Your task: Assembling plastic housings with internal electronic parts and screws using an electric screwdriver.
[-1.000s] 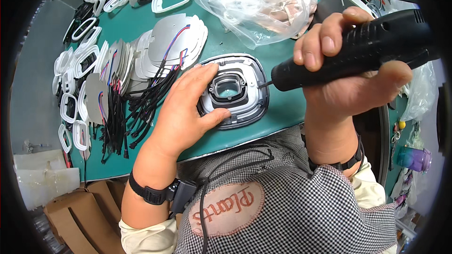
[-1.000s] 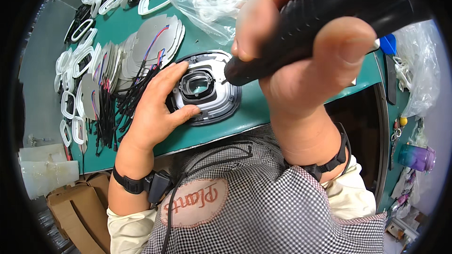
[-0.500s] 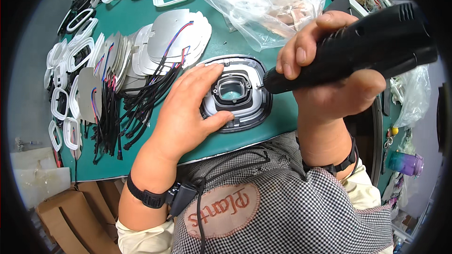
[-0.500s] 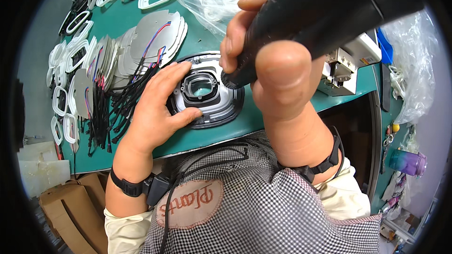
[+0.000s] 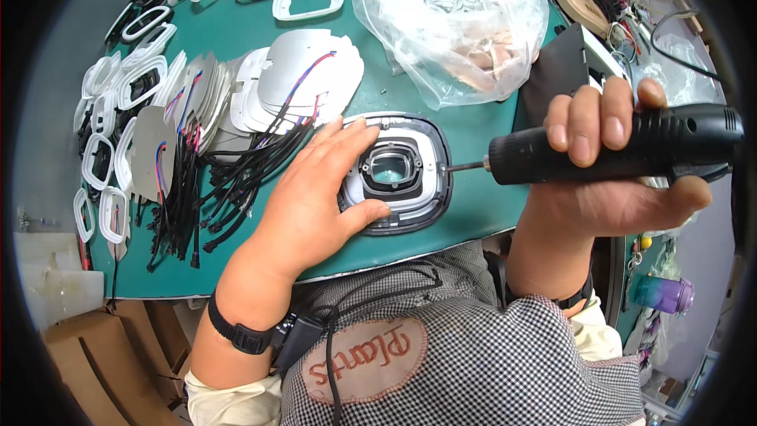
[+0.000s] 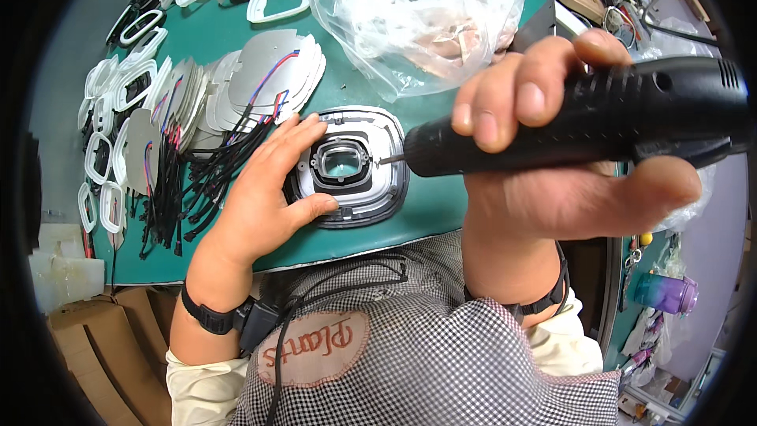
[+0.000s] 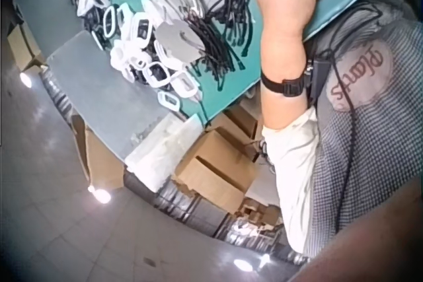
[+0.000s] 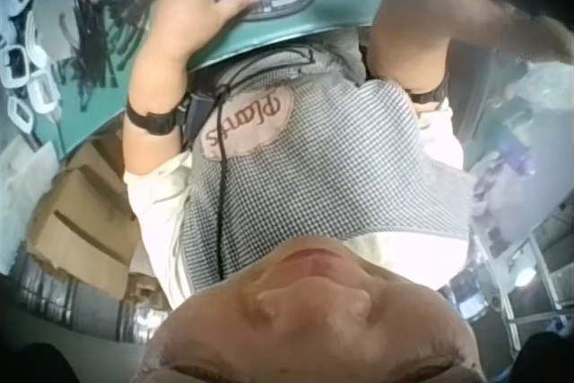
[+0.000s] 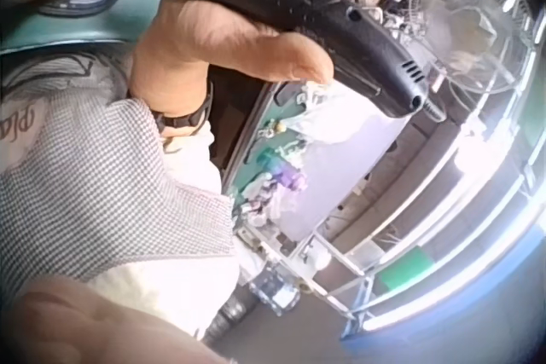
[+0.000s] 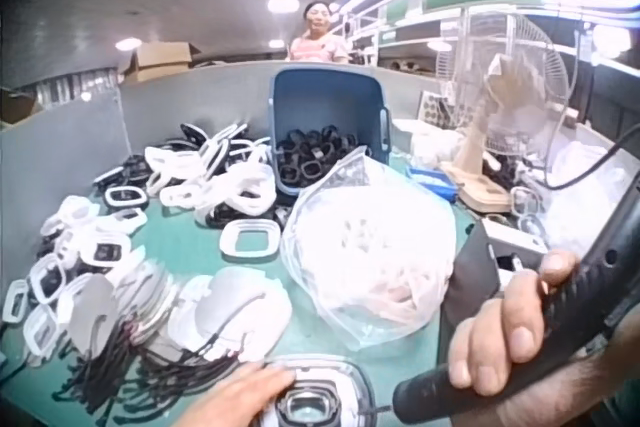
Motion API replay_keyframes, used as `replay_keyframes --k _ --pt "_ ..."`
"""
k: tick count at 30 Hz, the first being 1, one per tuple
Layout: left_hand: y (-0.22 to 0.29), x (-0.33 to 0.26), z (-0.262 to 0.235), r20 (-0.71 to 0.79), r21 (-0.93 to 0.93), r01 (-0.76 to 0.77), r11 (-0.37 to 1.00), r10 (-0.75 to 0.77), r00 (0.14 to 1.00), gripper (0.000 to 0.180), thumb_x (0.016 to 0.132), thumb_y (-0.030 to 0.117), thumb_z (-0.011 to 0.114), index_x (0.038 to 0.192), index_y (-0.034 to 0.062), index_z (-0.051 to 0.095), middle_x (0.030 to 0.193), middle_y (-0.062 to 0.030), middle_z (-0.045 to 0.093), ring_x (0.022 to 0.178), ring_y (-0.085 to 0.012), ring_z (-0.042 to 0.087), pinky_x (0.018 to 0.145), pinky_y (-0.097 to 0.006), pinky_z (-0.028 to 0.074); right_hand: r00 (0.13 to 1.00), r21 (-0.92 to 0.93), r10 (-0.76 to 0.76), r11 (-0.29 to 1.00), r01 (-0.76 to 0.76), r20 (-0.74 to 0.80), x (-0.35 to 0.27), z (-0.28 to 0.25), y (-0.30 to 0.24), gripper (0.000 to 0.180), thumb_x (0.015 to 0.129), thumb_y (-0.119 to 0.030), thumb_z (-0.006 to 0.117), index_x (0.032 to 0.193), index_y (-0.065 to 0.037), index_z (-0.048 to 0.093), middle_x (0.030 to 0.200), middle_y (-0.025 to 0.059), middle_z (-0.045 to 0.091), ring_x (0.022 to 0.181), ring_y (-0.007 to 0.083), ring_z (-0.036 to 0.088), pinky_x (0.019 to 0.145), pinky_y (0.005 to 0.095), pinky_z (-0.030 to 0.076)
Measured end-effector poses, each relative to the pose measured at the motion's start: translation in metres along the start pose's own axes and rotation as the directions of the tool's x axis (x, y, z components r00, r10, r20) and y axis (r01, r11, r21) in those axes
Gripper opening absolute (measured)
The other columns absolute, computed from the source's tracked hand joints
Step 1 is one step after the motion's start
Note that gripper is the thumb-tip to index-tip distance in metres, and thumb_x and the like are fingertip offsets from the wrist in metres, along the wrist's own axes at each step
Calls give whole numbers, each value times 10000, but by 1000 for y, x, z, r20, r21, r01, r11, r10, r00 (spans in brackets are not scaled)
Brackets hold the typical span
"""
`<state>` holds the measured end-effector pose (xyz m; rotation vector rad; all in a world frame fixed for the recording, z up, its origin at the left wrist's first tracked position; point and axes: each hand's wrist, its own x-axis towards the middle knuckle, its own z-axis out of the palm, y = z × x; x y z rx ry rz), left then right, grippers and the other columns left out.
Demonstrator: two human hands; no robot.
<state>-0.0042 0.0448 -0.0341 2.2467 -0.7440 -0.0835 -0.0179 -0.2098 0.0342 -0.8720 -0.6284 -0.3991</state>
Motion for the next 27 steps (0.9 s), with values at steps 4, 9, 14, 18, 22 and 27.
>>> replay_keyframes --k 4,9,14,18,22,27 --pt "10 4 -9 -194 -49 -111 993 100 976 517 746 172 783 1230 78 627 1200 -136 638 1129 -312 580 977 -392 445 999 51 -21 999 19 37 8 2 -9 760 793 -599 669 1237 5 545 863 59 534 671 165 540 665 344 466" --pt "56 5 -21 269 -732 367 574 -252 930 324 938 199 659 1199 8 635 934 -25 669 695 -61 552 623 -225 472 997 101 -61 993 66 -56 12 26 -15 658 808 -491 697 1192 18 532 819 51 522 631 154 531 629 314 434" --pt "61 5 -12 502 -820 524 231 -152 851 263 973 185 599 1170 10 593 914 -32 659 632 -47 505 563 -198 427 977 75 -148 984 161 -153 -2 33 -5 723 865 -633 609 1203 -12 458 764 96 533 531 226 558 519 385 508" --pt "69 -2 -3 445 -833 497 243 -240 863 130 943 147 627 973 22 610 828 -43 643 584 -61 478 510 -199 368 962 79 -160 980 182 -223 -9 39 -6 692 856 -670 587 1139 -57 434 729 77 526 520 212 564 497 368 512" --pt "56 -9 8 360 -880 420 221 -268 894 207 960 221 639 972 14 647 819 -6 637 573 -43 450 514 -189 355 946 72 -158 980 186 -285 -8 42 -7 700 841 -698 579 1121 -73 431 691 59 513 492 197 551 485 355 506" --pt "63 -8 6 345 -865 424 269 -294 891 234 965 209 622 1007 -18 663 804 -34 648 575 -63 464 516 -199 362 924 39 -193 975 217 -331 -2 48 -3 665 885 -684 525 1088 -55 452 660 42 484 443 165 507 432 333 479"
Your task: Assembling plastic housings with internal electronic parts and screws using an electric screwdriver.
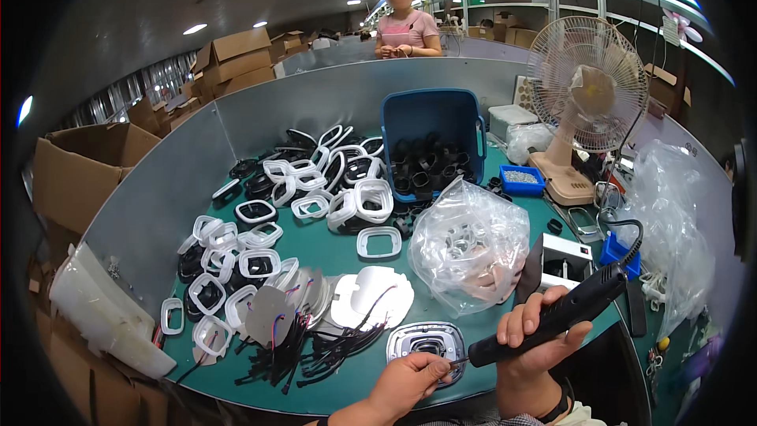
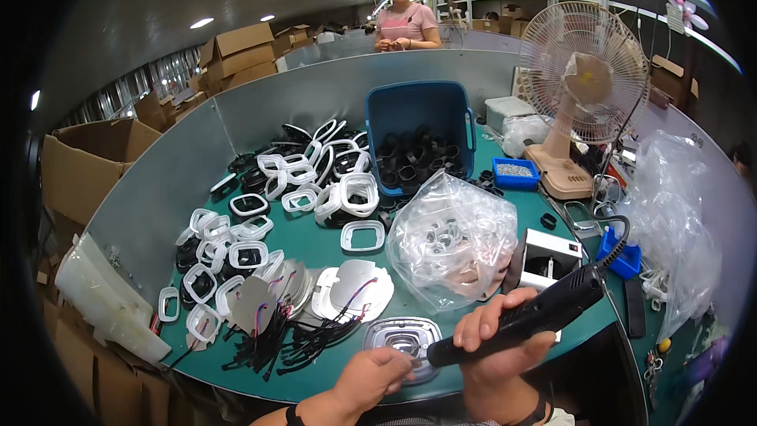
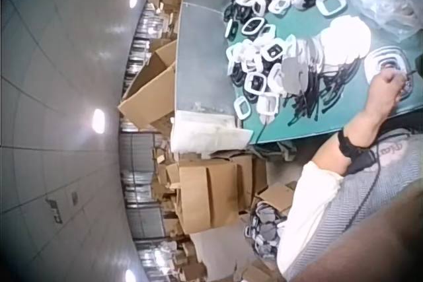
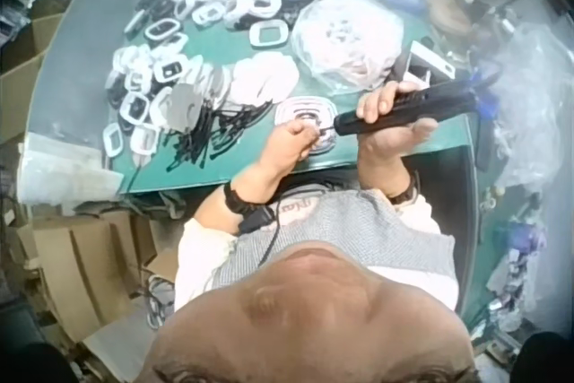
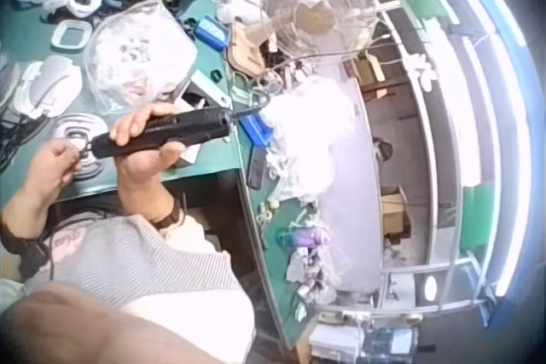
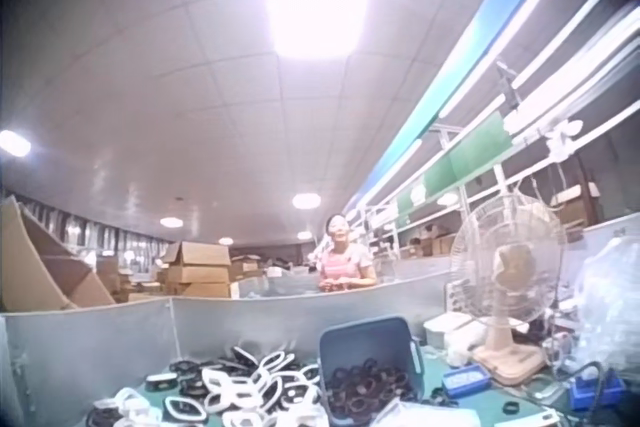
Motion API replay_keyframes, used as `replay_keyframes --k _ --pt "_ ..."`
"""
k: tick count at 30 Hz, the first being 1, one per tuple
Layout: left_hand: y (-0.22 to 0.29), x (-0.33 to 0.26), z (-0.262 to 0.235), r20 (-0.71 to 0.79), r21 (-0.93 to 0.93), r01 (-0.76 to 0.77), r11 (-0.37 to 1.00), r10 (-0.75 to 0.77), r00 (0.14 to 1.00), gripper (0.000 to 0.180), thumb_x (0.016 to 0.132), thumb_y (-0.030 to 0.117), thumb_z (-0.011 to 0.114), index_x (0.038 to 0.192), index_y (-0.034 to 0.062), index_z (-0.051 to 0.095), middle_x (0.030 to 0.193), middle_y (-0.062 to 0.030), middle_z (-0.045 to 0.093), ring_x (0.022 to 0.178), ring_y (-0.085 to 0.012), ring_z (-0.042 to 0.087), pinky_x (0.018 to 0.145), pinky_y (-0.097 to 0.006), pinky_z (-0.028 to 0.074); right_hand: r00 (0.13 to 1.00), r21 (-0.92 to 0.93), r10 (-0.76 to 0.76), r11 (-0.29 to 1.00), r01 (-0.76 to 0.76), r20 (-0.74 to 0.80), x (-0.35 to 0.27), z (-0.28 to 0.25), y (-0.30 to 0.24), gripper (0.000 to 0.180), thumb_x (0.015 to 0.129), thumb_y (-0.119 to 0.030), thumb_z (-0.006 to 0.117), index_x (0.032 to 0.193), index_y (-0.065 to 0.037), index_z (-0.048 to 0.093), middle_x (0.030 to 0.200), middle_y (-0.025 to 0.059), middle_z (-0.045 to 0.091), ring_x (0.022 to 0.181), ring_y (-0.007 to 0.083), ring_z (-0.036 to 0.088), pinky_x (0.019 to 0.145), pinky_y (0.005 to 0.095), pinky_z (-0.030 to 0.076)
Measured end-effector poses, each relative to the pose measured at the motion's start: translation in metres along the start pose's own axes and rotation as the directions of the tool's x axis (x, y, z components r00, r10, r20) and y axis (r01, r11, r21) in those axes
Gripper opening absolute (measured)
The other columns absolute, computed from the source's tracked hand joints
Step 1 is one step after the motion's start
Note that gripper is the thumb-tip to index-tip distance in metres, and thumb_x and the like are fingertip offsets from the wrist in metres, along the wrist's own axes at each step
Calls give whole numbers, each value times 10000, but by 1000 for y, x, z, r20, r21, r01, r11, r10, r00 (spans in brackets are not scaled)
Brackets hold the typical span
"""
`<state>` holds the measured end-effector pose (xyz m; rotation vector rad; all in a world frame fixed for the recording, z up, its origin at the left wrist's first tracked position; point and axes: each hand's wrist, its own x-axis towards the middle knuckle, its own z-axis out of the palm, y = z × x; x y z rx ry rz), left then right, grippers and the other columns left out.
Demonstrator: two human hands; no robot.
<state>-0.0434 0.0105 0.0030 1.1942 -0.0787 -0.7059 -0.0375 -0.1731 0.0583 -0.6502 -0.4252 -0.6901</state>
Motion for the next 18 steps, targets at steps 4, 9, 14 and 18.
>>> replay_keyframes --k 4,9,14,18 --pt "-14 2 -2 -14 -48 -37 998 36 999 245 976 190 593 1013 -41 665 805 -64 656 574 -77 467 519 -207 366 1000 -5 25 1000 -25 -4 -2 1 -1 668 881 -694 520 1087 -62 452 659 38 479 438 158 502 427 322 477" --pt "-9 -5 6 -28 219 -99 971 108 994 252 972 228 605 973 -7 697 804 -37 674 601 -67 502 551 -209 401 998 -1 33 999 -33 -47 -6 2 -4 661 885 -696 511 1086 -68 454 657 30 473 433 147 494 425 311 473" --pt "-1 -9 11 -18 421 -167 892 193 981 241 961 247 622 939 29 722 777 -4 677 649 -50 537 585 -211 430 995 1 47 999 -47 -93 -8 3 -7 651 895 -693 496 1084 -72 456 654 23 466 430 137 481 424 304 465" --pt "6 -12 15 33 356 -217 909 220 975 239 954 246 642 933 18 711 780 8 668 672 -46 538 615 -206 437 995 6 53 999 -53 -90 -9 2 -6 647 899 -692 489 1083 -73 456 661 24 470 431 137 479 427 302 464"
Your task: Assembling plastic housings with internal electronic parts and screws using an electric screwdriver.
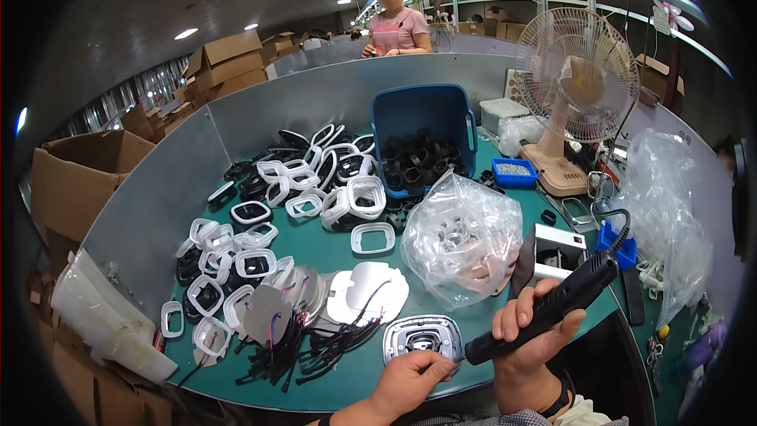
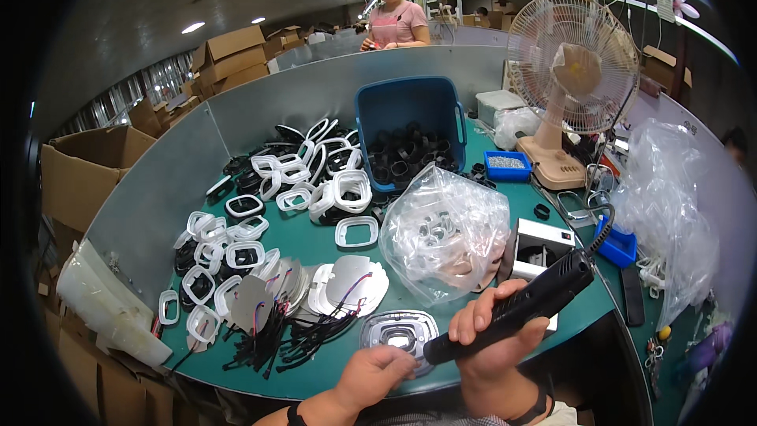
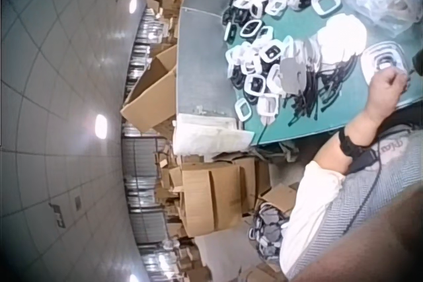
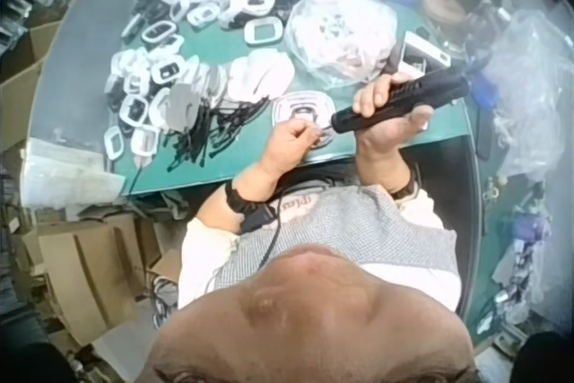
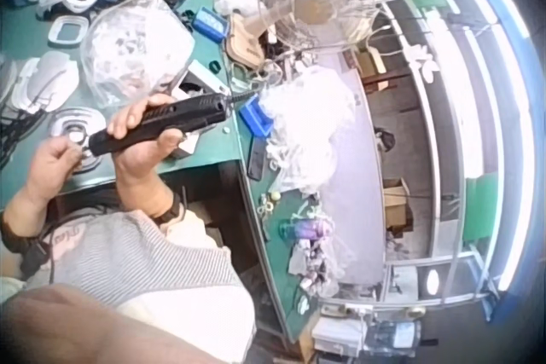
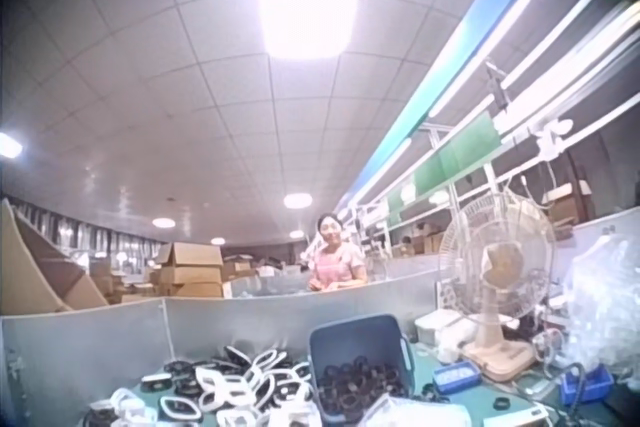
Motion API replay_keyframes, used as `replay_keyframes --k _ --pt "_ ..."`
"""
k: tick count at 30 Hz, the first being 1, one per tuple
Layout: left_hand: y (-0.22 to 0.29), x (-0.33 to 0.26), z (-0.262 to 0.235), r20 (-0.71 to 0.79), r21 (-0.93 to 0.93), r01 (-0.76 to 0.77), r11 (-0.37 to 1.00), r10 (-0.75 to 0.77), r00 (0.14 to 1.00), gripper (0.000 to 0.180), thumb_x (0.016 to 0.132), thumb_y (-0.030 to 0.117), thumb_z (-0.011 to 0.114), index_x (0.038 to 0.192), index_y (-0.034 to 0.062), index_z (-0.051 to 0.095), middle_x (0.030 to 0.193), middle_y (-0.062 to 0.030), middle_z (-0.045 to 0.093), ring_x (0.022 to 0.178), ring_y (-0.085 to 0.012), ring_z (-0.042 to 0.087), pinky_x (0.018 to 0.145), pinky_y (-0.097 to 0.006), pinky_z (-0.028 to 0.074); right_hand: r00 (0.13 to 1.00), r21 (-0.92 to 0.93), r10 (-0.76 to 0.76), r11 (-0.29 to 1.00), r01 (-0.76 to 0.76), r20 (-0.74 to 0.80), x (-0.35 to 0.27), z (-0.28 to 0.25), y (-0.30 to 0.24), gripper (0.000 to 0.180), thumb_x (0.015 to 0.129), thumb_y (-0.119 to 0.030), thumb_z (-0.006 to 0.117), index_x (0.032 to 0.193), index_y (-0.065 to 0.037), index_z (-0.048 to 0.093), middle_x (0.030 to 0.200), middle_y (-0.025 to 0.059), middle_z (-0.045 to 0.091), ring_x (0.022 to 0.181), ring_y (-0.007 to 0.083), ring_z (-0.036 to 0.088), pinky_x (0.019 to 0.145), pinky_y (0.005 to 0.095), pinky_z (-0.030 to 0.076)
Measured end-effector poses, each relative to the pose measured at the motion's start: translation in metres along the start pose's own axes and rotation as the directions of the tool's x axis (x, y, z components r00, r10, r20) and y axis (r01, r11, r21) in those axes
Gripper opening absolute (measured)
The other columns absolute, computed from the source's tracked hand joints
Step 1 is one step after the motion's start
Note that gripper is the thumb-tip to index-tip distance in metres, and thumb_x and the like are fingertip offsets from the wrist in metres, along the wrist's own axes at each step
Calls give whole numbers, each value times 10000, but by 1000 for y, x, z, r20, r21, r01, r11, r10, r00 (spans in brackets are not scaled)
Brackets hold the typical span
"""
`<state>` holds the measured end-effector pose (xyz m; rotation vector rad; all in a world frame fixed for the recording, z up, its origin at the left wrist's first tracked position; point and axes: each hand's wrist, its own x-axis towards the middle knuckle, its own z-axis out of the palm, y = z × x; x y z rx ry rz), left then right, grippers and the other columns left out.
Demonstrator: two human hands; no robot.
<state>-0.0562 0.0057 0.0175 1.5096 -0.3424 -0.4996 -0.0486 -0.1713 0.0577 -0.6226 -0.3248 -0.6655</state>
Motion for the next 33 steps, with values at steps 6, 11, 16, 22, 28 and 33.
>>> replay_keyframes --k 6,11,16,22,28,33 --pt "-11 4 -4 -32 34 -54 998 55 998 302 926 281 685 1094 30 692 928 -25 676 787 -87 578 684 -219 462 998 -9 15 1000 -14 58 0 0 3 656 892 -695 498 1086 -70 453 668 28 477 444 140 495 440 308 479" --pt "9 5 -27 -171 365 -260 894 338 925 402 887 265 712 1233 71 651 1117 -88 671 942 -166 624 783 -275 488 997 -35 -14 999 17 79 1 -5 -3 661 889 -694 507 1090 -66 450 666 29 480 441 141 496 435 311 481" --pt "-12 17 -57 -55 683 -379 624 561 826 411 818 269 742 1169 69 669 1207 -149 630 1033 -325 618 900 -399 482 999 -76 -8 997 12 43 13 -18 -15 712 826 -741 549 1071 -82 437 659 40 492 448 160 507 449 326 476" --pt "-34 23 -52 207 861 -374 345 433 877 424 788 418 742 1139 187 691 1349 -123 549 1265 -333 484 1067 -496 345 1000 -66 -26 997 26 2 21 -21 -14 700 828 -731 560 1053 -76 455 629 42 491 450 167 518 446 318 481" --pt "-50 24 -58 242 822 -419 386 428 871 400 812 426 712 1134 190 675 1368 -114 533 1278 -330 475 1074 -481 335 998 -149 -44 988 50 45 13 -23 -8 649 887 -687 519 1089 -71 486 650 24 474 455 140 493 433 294 474" --pt "-47 26 -55 211 799 -390 458 395 894 557 757 313 772 1245 113 594 1300 -165 569 1221 -371 515 1044 -473 389 999 -156 22 988 -15 41 9 -33 -2 704 826 -713 587 1111 -78 484 688 34 510 498 162 546 471 322 497"
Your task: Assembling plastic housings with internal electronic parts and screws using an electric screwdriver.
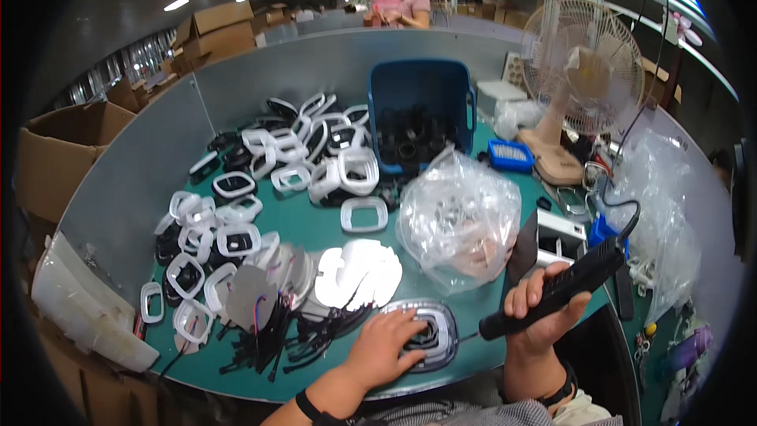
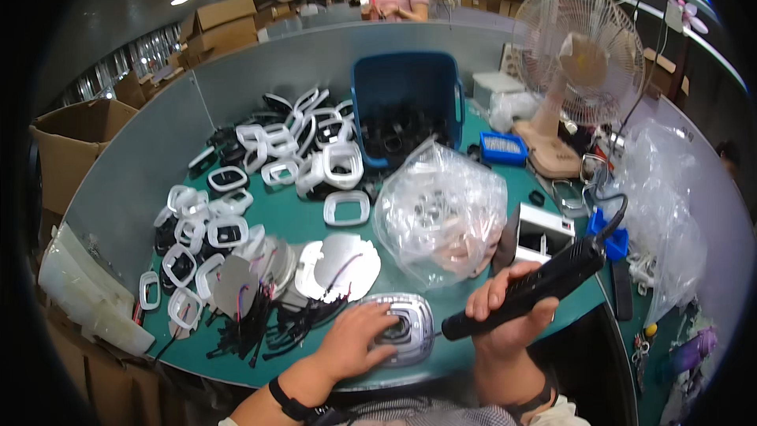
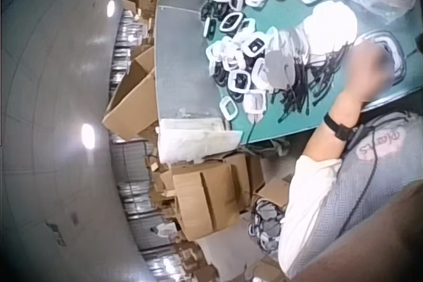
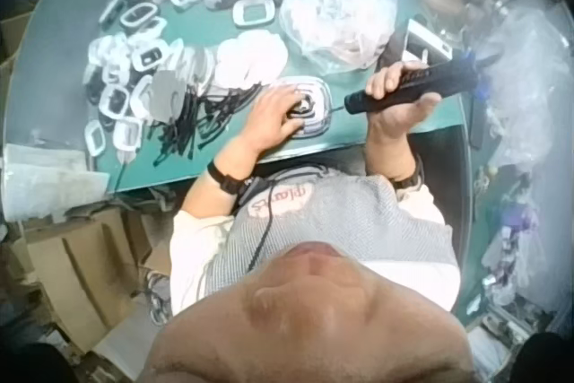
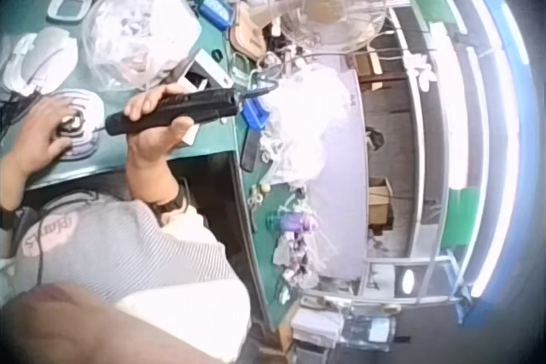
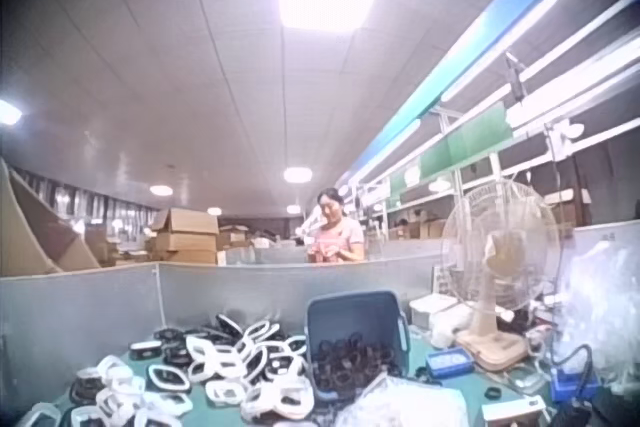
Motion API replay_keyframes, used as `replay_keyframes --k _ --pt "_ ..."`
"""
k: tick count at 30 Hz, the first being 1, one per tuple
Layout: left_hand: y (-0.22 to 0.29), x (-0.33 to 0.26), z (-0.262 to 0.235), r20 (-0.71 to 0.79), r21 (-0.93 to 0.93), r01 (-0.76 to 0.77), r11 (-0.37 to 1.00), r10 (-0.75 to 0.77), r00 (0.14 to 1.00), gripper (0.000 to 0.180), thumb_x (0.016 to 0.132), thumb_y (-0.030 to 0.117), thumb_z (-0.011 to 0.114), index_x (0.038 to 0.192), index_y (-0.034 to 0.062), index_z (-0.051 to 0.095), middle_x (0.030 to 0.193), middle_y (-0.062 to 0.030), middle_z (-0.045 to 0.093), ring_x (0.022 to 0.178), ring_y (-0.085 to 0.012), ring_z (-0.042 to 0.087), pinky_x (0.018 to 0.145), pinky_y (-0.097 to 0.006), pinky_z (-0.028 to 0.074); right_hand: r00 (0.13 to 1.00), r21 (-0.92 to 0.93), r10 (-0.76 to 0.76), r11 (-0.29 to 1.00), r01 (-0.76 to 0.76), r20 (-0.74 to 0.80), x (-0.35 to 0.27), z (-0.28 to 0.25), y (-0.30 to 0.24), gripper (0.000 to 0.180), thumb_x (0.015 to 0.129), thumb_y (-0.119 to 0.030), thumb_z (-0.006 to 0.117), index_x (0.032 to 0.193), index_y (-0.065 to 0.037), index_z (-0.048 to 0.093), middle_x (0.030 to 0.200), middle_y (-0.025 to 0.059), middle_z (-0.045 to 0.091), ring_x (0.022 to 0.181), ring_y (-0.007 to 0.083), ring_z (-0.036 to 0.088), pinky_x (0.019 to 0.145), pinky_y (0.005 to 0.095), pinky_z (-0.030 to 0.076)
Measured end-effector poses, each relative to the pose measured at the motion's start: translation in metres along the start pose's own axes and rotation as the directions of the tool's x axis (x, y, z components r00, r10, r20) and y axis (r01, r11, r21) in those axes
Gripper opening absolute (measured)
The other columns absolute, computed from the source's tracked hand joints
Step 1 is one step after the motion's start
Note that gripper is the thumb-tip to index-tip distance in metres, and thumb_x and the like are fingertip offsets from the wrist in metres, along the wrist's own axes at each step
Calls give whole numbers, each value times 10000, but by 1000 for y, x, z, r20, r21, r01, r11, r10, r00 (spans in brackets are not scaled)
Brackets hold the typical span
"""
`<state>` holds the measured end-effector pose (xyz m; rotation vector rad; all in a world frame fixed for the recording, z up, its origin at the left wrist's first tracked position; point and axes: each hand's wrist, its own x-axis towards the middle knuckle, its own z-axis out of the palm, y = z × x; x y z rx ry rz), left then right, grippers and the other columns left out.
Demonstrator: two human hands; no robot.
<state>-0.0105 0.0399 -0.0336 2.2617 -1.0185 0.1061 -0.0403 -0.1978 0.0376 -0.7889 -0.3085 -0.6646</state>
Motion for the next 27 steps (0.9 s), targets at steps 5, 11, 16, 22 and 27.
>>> replay_keyframes --k 5,11,16,22,27 --pt "-13 2 11 -32 -141 71 987 -76 997 797 750 273 787 1411 34 413 1319 -234 534 1209 -405 512 1035 -443 412 998 -51 25 998 -22 55 4 -1 1 737 799 -767 560 1153 -121 550 710 27 501 515 155 512 514 307 468" --pt "-16 11 7 -4 -102 86 991 -86 996 794 711 203 819 1391 41 442 1348 -201 526 1265 -381 482 1075 -436 383 991 -10 32 999 -31 131 2 -11 18 868 770 -810 541 1205 -60 532 737 70 560 557 188 559 557 327 507" --pt "-13 7 11 -8 -119 103 988 -105 994 795 683 168 833 1376 50 462 1338 -183 541 1262 -361 490 1072 -426 388 981 -82 -21 996 38 191 -5 -19 32 945 697 -850 574 1163 -30 513 721 87 558 562 195 564 564 321 520" --pt "-12 4 11 -6 -130 107 986 -108 994 787 677 169 835 1367 60 473 1338 -174 544 1262 -358 491 1072 -425 387 975 -159 -35 985 71 221 -9 -17 36 949 692 -833 605 1163 -17 490 723 89 562 571 198 571 575 318 523" --pt "-13 5 11 -8 -129 105 986 -107 994 791 676 170 835 1371 64 471 1342 -174 542 1269 -356 486 1076 -428 384 966 -148 -16 987 56 258 -5 -17 42 892 748 -831 541 1204 -65 536 765 59 559 587 184 587 587 347 522"
